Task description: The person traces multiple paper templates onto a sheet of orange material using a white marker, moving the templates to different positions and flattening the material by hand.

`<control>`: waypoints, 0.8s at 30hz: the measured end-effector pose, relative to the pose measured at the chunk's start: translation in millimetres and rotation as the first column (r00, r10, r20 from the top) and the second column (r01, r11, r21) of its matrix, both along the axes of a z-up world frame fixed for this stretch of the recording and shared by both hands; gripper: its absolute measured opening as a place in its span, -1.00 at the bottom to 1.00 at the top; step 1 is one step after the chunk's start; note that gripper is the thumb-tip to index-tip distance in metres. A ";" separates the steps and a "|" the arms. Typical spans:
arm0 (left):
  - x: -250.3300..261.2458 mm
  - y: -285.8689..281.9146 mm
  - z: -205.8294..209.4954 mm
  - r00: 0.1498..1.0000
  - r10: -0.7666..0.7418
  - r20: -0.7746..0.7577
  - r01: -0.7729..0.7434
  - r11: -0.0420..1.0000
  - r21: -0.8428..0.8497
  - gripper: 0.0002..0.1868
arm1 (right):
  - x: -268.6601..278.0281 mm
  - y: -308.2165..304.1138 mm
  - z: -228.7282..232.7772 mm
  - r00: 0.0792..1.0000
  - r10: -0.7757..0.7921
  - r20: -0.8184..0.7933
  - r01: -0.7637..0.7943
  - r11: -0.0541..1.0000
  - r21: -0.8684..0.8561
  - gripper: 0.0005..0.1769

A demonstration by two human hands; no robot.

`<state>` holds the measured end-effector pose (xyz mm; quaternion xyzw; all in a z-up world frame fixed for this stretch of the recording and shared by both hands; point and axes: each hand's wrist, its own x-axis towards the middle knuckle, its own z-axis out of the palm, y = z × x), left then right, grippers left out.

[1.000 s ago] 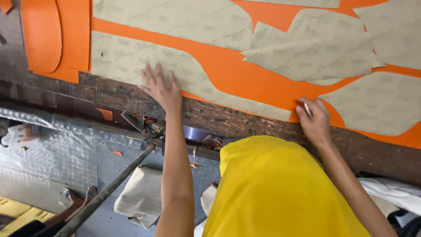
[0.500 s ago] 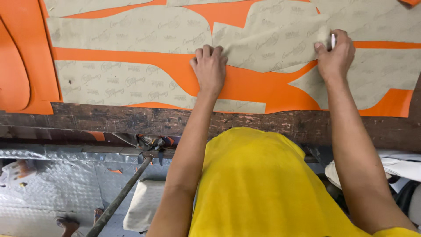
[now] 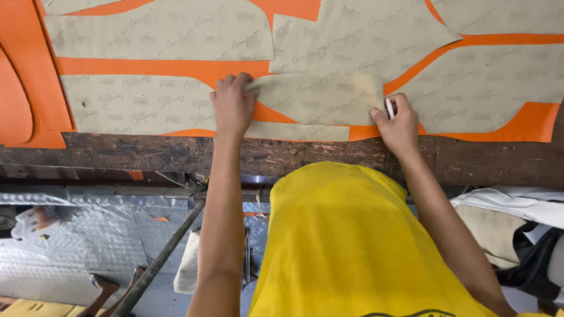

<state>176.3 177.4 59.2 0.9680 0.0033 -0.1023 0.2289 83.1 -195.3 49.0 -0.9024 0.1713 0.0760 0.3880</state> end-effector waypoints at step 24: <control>81.7 70.3 -49.6 0.969 0.241 0.043 -0.245 0.963 0.114 -0.16 | 56.9 -67.2 4.1 0.986 0.016 0.165 0.024 0.971 -0.236 -0.58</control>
